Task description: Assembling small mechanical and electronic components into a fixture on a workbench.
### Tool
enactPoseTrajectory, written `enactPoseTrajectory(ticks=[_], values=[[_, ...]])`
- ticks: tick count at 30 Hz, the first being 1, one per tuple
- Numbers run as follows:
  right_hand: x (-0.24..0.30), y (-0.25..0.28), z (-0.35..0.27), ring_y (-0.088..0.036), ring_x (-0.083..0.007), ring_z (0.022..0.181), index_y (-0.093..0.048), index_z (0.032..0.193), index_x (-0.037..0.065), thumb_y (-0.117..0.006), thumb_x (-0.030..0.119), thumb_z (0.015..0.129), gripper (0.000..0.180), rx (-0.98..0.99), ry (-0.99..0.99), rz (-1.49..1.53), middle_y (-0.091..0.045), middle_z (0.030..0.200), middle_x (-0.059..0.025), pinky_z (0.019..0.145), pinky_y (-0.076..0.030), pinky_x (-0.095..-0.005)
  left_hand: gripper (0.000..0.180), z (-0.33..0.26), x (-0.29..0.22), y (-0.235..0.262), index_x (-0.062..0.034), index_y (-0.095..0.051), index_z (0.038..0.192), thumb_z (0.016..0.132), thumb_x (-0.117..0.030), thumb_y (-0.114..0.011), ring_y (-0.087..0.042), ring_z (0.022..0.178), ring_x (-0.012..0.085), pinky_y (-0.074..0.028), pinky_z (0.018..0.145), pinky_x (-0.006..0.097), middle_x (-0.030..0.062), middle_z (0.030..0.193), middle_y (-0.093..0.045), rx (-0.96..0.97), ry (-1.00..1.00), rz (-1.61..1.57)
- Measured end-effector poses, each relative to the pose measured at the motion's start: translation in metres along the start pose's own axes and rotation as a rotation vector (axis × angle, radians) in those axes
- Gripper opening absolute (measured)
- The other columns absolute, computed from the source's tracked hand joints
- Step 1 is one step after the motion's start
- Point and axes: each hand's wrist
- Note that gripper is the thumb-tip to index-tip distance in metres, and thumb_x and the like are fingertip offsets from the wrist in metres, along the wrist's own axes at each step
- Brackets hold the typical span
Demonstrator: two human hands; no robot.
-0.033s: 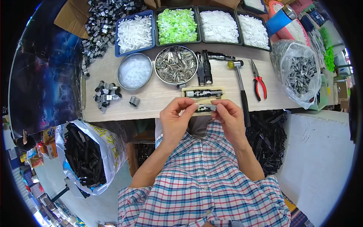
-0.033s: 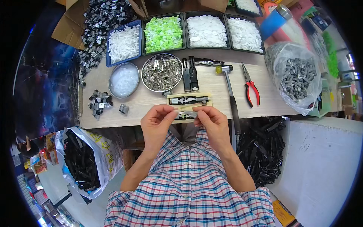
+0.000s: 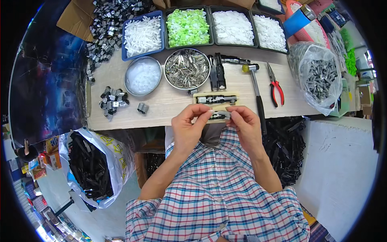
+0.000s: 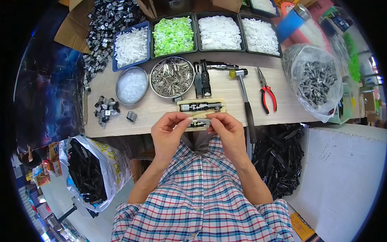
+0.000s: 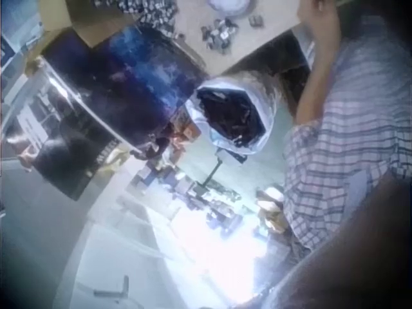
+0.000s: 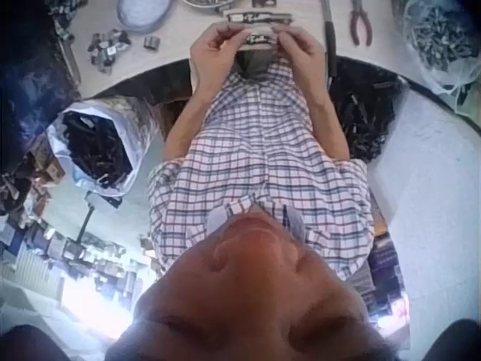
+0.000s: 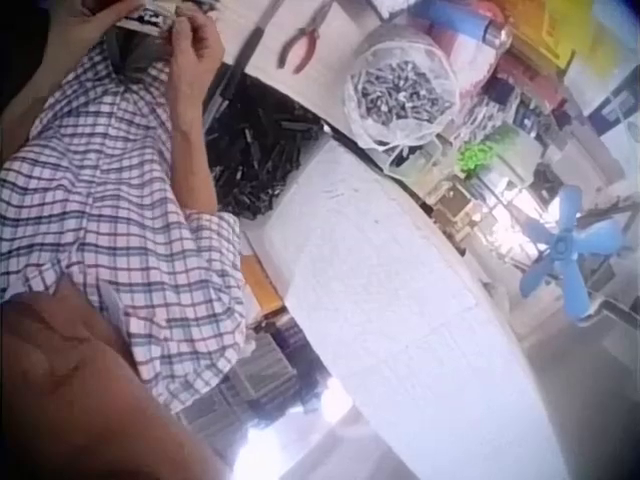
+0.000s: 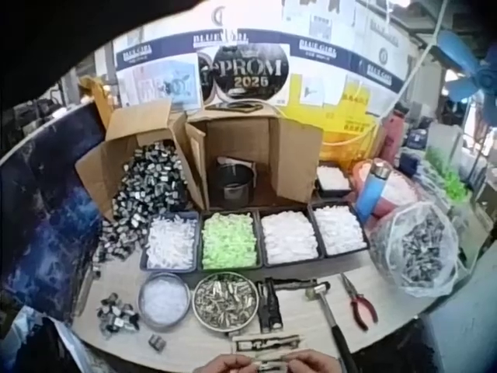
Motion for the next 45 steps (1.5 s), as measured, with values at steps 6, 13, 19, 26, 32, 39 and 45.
enactPoseTrajectory(ticks=[6,13,19,26,32,39,45], values=[[0.008,0.011,-0.005,-0.064,-0.0097,0.082,-0.065,0.105,-0.002,-0.067,0.007,0.098,0.012,-0.079,0.116,-0.225,-0.068,0.092,-0.0039,0.077,-0.054,-0.0235,0.017,0.004,-0.005,-0.006,0.0009,-0.071,0.107,0.090,0.003,-0.070,-0.070,0.084,0.0167,-0.054,0.076,0.026,0.0089,0.096,-0.073,0.150,-0.407,0.404],[0.007,0.024,-0.005,-0.063,-0.0086,0.075,-0.066,0.098,-0.003,-0.070,0.004,0.094,0.008,-0.162,0.280,-0.703,-0.067,0.081,-0.0047,0.069,-0.051,-0.0239,0.017,0.005,0.006,-0.005,-0.0012,-0.069,0.104,0.087,0.001,-0.071,-0.064,0.085,0.0268,-0.053,0.071,0.034,0.0119,0.096,-0.066,0.052,-0.487,0.609],[0.006,0.024,0.000,-0.064,-0.0102,0.074,-0.066,0.098,-0.003,-0.070,0.002,0.093,0.008,-0.129,0.305,-0.760,-0.068,0.081,-0.0062,0.069,-0.053,-0.0257,0.022,0.008,0.010,-0.017,-0.0030,-0.070,0.099,0.078,0.001,-0.075,-0.060,0.089,0.0305,-0.051,0.075,0.040,0.0103,0.093,-0.062,0.129,-0.588,0.764],[0.005,0.022,0.005,-0.064,-0.0137,0.076,-0.067,0.099,-0.001,-0.071,-0.001,0.089,0.011,-0.101,0.360,-0.888,-0.061,0.089,-0.0075,0.068,-0.052,-0.0264,0.017,0.015,0.011,-0.028,-0.0040,-0.062,0.082,0.069,-0.001,-0.073,-0.057,0.087,0.0291,-0.049,0.074,0.041,0.0092,0.087,-0.057,0.248,-0.698,0.951],[-0.013,0.021,0.003,-0.062,-0.0182,0.084,-0.070,0.106,0.000,-0.076,-0.001,0.084,0.023,-0.101,0.635,-1.037,-0.053,0.106,-0.0104,0.069,-0.052,-0.0295,0.015,0.013,0.014,-0.032,-0.0041,-0.061,0.081,0.070,-0.006,-0.071,-0.056,0.087,0.0278,-0.047,0.073,0.040,0.0092,0.087,-0.056,0.271,-0.745,1.008],[0.008,0.031,0.013,-0.056,-0.0149,0.078,-0.069,0.113,0.000,-0.079,0.003,0.083,0.032,0.079,0.404,-0.924,-0.053,0.107,-0.0081,0.066,-0.047,-0.0265,0.010,0.015,0.010,-0.030,-0.0043,-0.062,0.082,0.075,-0.008,-0.067,-0.055,0.088,0.0265,-0.047,0.074,0.039,0.0086,0.088,-0.056,0.302,-0.759,1.061],[0.021,0.034,0.022,-0.053,-0.0107,0.075,-0.066,0.102,0.000,-0.075,-0.003,0.082,0.023,0.076,0.304,-0.842,-0.054,0.104,-0.0055,0.067,-0.045,-0.0238,0.010,0.013,0.010,-0.028,-0.0043,-0.062,0.083,0.075,-0.008,-0.067,-0.055,0.089,0.0263,-0.047,0.076,0.039,0.0083,0.089,-0.057,0.315,-0.761,1.078]])
Point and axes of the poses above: each hand's wrist, its own z-axis towards the middle knuckle, its own y-axis out of the back of the hand, x = y × z
